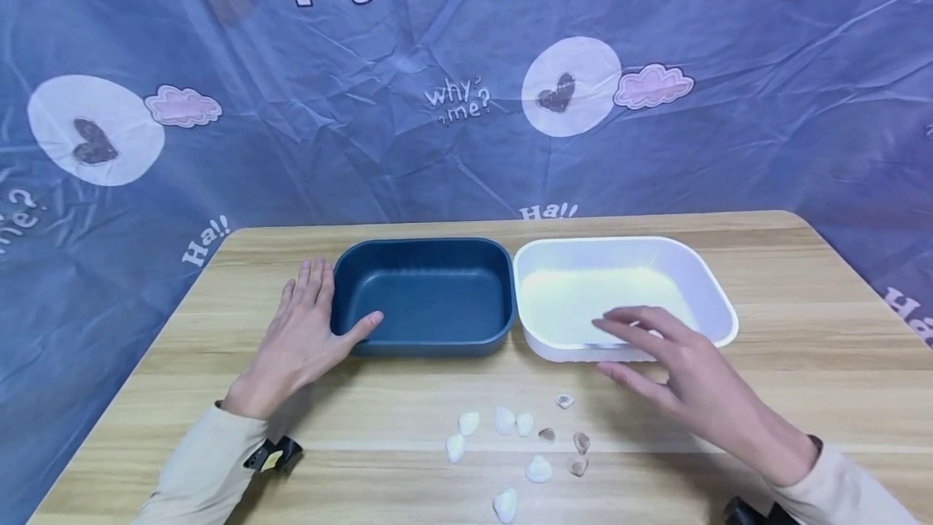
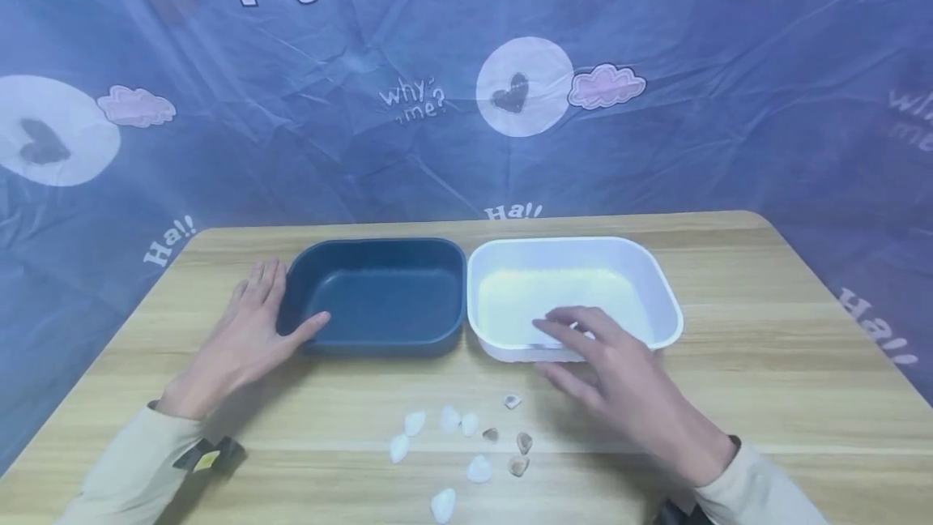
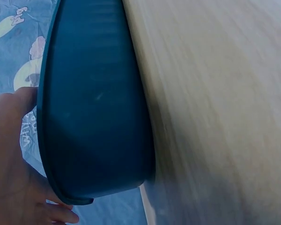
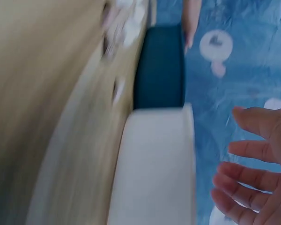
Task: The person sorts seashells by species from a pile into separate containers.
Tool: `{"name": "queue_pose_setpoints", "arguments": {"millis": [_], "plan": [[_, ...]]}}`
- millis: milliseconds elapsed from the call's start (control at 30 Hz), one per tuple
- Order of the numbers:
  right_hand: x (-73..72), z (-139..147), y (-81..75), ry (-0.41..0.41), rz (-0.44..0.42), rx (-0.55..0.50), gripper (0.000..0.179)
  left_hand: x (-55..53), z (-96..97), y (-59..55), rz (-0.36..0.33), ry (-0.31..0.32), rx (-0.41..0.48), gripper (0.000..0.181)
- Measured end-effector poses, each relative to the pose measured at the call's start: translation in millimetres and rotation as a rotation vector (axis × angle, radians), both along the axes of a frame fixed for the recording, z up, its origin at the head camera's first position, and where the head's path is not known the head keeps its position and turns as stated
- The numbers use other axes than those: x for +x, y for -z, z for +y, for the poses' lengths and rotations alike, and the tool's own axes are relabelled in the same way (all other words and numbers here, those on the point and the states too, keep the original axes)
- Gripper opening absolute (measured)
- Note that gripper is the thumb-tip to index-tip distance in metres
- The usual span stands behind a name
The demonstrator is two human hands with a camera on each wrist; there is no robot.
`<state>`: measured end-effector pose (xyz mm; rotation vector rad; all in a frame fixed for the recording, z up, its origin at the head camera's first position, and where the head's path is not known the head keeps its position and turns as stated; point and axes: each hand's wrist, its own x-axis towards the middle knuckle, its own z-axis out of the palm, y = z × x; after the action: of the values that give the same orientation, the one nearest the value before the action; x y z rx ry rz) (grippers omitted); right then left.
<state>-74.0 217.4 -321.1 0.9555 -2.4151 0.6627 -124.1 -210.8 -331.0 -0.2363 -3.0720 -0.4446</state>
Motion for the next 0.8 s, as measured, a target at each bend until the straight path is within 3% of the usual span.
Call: {"name": "queue_pose_setpoints", "arguments": {"millis": [167, 367, 467, 600, 800], "plan": [[8.5, -20, 0.7, -0.129, -0.04, -0.035, 0.032, -3.3, -0.5, 3.9, -0.015, 0.017, -0.006, 0.111], [12.2, -38, 12.4, -0.253, -0.076, -0.03, 0.03, -3.4, 2.7, 9.2, -0.029, 0.03, -0.01, 0.108], [12.4, -48, 18.8, -0.252, -0.1, 0.019, 0.03, -2.8, 3.0, 11.2, -0.029, 0.032, -0.007, 0.107], [12.3, -61, 24.8, -0.242, -0.196, 0.087, 0.03, -2.2, 2.6, 13.1, -0.026, 0.033, -0.003, 0.107], [10.0, -76, 33.1, -0.243, -0.325, 0.104, 0.029, -2.9, 1.6, 13.6, -0.014, 0.033, -0.002, 0.107]]}}
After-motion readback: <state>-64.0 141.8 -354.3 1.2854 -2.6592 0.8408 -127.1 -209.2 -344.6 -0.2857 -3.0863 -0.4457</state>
